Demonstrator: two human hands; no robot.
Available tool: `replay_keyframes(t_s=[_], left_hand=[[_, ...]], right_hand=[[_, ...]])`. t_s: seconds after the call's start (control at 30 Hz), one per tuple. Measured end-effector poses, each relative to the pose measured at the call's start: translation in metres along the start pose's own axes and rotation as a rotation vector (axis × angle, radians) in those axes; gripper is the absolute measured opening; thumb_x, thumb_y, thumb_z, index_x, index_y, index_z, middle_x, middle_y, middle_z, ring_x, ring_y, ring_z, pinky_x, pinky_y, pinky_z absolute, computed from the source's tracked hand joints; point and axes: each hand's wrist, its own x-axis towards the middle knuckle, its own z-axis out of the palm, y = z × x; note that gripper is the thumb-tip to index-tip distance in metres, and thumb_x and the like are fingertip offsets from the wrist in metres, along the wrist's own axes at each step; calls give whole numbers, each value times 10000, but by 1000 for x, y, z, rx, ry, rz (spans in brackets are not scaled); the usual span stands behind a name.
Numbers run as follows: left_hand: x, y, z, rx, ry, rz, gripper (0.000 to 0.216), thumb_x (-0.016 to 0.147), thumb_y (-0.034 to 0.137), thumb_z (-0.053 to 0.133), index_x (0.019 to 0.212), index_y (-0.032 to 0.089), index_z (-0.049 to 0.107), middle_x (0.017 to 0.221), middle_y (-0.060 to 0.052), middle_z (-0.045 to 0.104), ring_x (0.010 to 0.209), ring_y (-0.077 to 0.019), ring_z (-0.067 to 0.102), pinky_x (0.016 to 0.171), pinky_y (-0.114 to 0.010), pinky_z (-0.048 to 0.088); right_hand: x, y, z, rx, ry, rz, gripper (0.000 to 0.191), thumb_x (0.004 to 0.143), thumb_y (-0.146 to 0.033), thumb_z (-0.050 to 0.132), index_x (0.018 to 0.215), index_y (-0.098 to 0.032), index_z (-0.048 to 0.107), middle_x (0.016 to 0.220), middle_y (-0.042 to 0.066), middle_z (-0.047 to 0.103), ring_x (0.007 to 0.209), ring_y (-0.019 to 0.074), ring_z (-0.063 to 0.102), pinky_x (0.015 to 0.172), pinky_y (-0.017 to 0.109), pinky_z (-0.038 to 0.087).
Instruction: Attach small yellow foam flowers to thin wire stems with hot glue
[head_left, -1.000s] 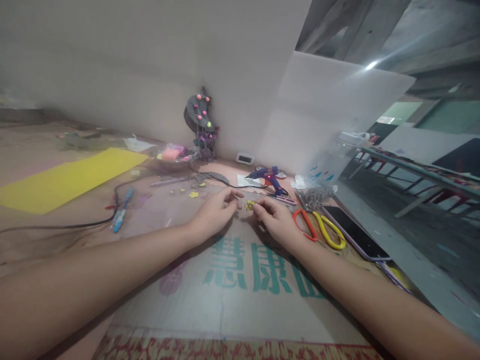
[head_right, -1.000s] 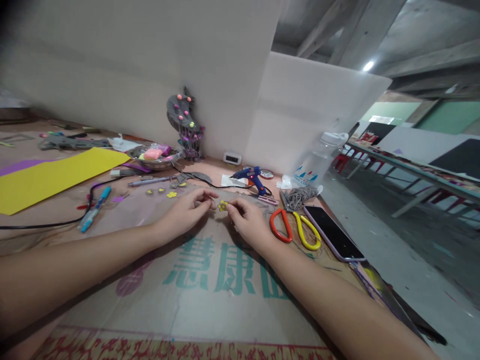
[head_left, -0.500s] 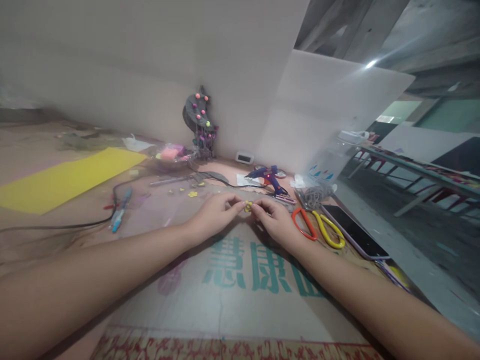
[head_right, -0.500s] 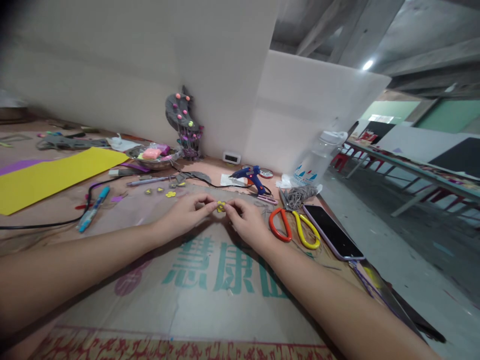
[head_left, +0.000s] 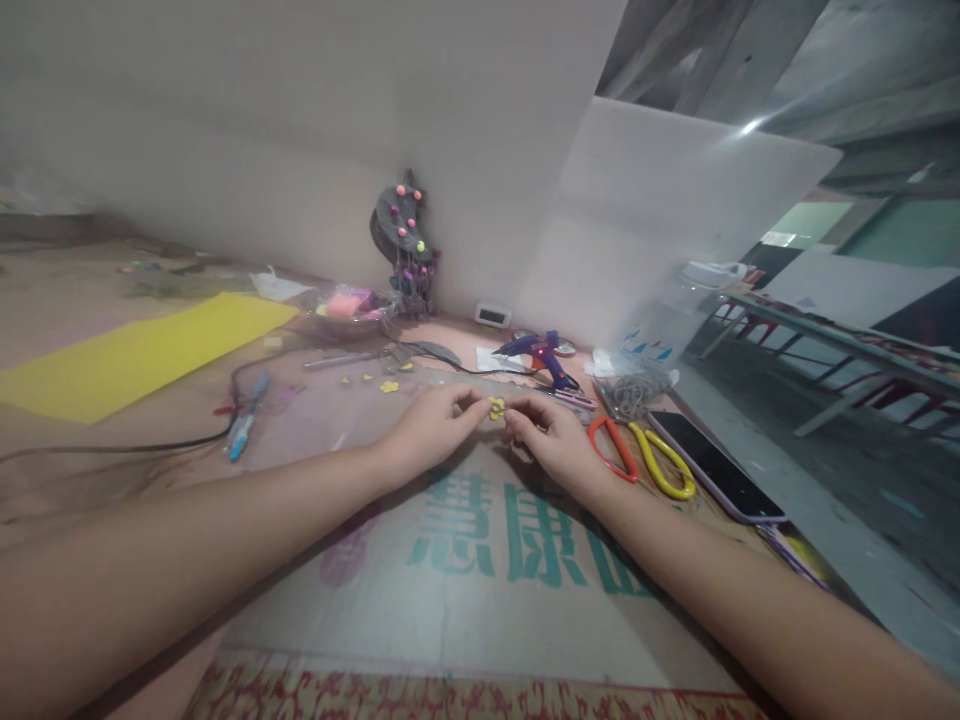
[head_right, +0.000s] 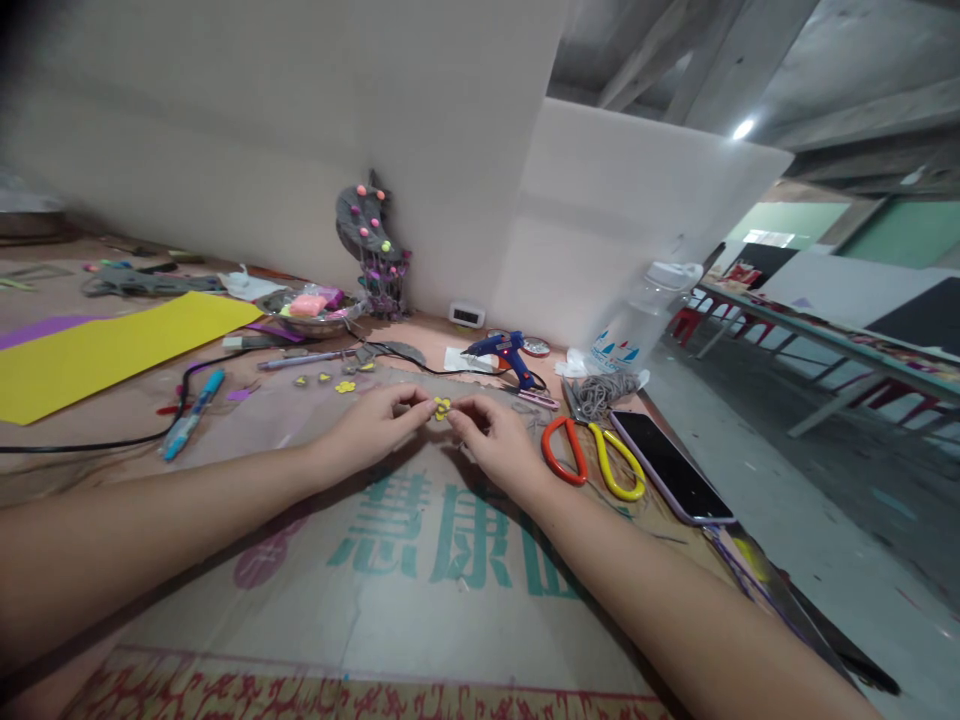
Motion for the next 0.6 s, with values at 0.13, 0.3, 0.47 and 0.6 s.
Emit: replay_keyframes(t_s=[0.13,0.3,0.47,0.6], left_hand=[[0,-1,0,3,11,-3,277,883,366,471,764,168,624,758,-8,661,695,-159,566,634,-265,393],[1,-6,2,12,6,24,273,883,368,470,774,170,623,774,-12,665,717,-165,576,643,-270,395],[1,-4,2,54,-21,45,286,883,368,465,778,168,639,759,-19,667,701,-168,579,627,-271,392],[0,-3,2,65,-41,62,283,880,363,464,764,168,632,749,-20,661,703,-168,578,627,-270,394]], right_hand=[[1,-4,0,-73,15,-29,163,850,-297,547,895,-173,642,851,44,682,759,166,603,696,283,456],[1,-6,0,-101,23,0,200,883,-324,511,853,-178,644,778,24,659,681,150,570,660,276,435],[1,-6,-1,-136,36,-25,219,887,-337,517,811,-178,647,743,20,650,672,152,562,646,269,421],[1,-8,-1,-150,16,-26,219,888,-325,516,805,-182,659,734,18,654,676,155,569,650,267,421]])
